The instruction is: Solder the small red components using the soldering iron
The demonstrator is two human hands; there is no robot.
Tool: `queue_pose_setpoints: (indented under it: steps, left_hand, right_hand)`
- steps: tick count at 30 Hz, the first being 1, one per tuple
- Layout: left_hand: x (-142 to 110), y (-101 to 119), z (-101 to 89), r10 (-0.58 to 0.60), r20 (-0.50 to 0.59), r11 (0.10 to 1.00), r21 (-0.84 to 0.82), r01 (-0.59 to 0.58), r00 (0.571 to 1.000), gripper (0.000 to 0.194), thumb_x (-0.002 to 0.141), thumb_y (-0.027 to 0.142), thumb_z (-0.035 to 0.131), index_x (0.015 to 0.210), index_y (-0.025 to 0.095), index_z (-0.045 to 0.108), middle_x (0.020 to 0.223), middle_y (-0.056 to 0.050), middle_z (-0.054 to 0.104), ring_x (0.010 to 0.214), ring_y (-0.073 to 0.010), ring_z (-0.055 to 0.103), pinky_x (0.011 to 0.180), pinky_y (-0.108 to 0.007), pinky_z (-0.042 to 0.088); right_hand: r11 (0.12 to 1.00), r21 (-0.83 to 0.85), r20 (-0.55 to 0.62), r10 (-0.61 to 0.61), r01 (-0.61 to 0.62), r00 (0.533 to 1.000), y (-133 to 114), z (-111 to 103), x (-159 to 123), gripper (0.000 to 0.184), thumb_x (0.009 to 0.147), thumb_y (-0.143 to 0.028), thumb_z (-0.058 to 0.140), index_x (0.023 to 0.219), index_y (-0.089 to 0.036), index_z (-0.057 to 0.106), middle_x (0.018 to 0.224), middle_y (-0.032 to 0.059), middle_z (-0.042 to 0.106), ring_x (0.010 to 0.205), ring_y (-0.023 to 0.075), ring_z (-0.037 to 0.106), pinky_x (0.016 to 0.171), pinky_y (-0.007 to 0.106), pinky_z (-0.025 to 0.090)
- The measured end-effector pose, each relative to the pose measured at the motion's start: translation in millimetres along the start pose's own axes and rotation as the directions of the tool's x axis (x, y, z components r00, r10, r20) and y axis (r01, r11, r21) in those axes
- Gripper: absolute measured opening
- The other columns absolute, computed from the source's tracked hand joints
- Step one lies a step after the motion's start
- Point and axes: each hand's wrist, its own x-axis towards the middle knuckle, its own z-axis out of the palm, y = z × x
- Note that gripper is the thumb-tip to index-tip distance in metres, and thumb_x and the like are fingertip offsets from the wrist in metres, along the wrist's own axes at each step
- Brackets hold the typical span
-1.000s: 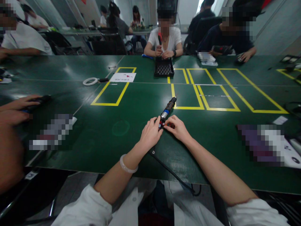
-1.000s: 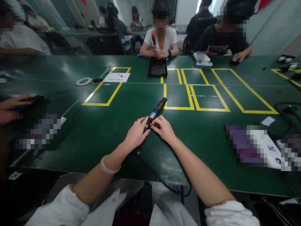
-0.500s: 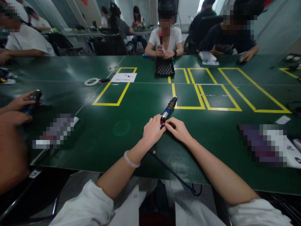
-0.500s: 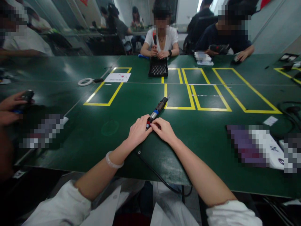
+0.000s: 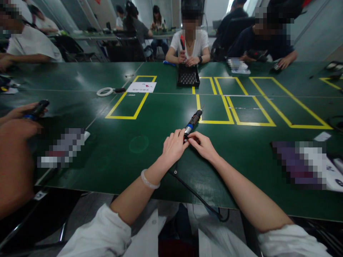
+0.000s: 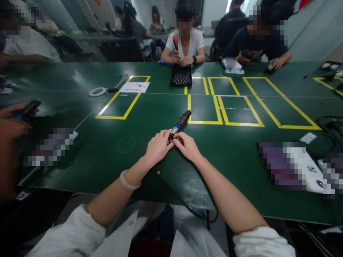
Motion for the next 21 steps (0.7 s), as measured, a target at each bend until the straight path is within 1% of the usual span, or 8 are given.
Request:
queue_pose_setpoints:
  steps: [5, 9, 14, 17, 21]
  left_hand:
    - [-1.0, -12.7, -4.4, -0.02, 0.008, 0.999, 0.049, 0.02, 1.0, 0.056, 0.094, 0.048, 0.043, 0.143, 0.021, 0.035, 0.136, -0.013, 0.049, 0.11, -0.0268, 0.055, 0.088, -0.037, 0.044]
    - [-3.1, -32.9, -10.9, -0.037, -0.006, 0.993, 0.109, 0.037, 0.999, 0.058, 0.094, 0.048, 0.044, 0.144, 0.02, 0.035, 0.136, -0.014, 0.049, 0.109, -0.028, 0.056, 0.087, -0.037, 0.045]
    - [-9.7, -70.9, -23.8, -0.094, 0.01, 0.981, 0.171, 0.091, 0.996, 0.059, 0.094, 0.049, 0.042, 0.146, 0.021, 0.034, 0.138, -0.015, 0.048, 0.109, -0.0289, 0.057, 0.087, -0.038, 0.046]
    - [-16.8, -98.2, -32.4, -0.133, 0.007, 0.971, 0.203, 0.128, 0.991, 0.061, 0.094, 0.051, 0.039, 0.146, 0.02, 0.033, 0.14, -0.015, 0.047, 0.111, -0.0304, 0.057, 0.088, -0.04, 0.047]
    - [-29.0, -136.7, -44.5, -0.215, -0.004, 0.949, 0.235, 0.21, 0.977, 0.063, 0.094, 0.053, 0.033, 0.147, 0.018, 0.033, 0.14, -0.016, 0.046, 0.113, -0.033, 0.056, 0.089, -0.043, 0.047]
  right_hand:
    - [1.0, -0.013, 0.007, 0.015, -0.015, 1.0, 1.4, -0.1, -0.6, 0.018, 0.091, -0.033, 0.053, 0.101, -0.021, 0.061, 0.081, 0.0017, 0.061, 0.069, 0.0156, 0.056, 0.066, 0.028, 0.044]
    - [1.0, -0.02, 0.018, 0.01, -0.009, 1.0, -0.2, -1.7, -0.7, 0.017, 0.091, -0.031, 0.053, 0.101, -0.02, 0.061, 0.081, 0.0019, 0.061, 0.07, 0.0152, 0.056, 0.066, 0.028, 0.044]
    - [0.999, -0.031, 0.021, 0.024, -0.023, 0.999, -3.3, -3.1, -0.1, 0.015, 0.09, -0.028, 0.054, 0.1, -0.02, 0.062, 0.081, 0.002, 0.062, 0.069, 0.015, 0.057, 0.066, 0.027, 0.044]
    - [1.0, -0.022, 0.025, 0.015, -0.015, 1.0, -3.1, -2.6, -0.2, 0.015, 0.09, -0.027, 0.053, 0.1, -0.02, 0.061, 0.082, 0.0019, 0.062, 0.07, 0.0148, 0.057, 0.066, 0.027, 0.044]
    - [1.0, -0.026, 0.03, 0.006, -0.005, 1.0, -2.6, -1.7, -0.3, 0.014, 0.09, -0.026, 0.053, 0.099, -0.021, 0.061, 0.081, 0.0019, 0.061, 0.071, 0.0151, 0.057, 0.066, 0.027, 0.044]
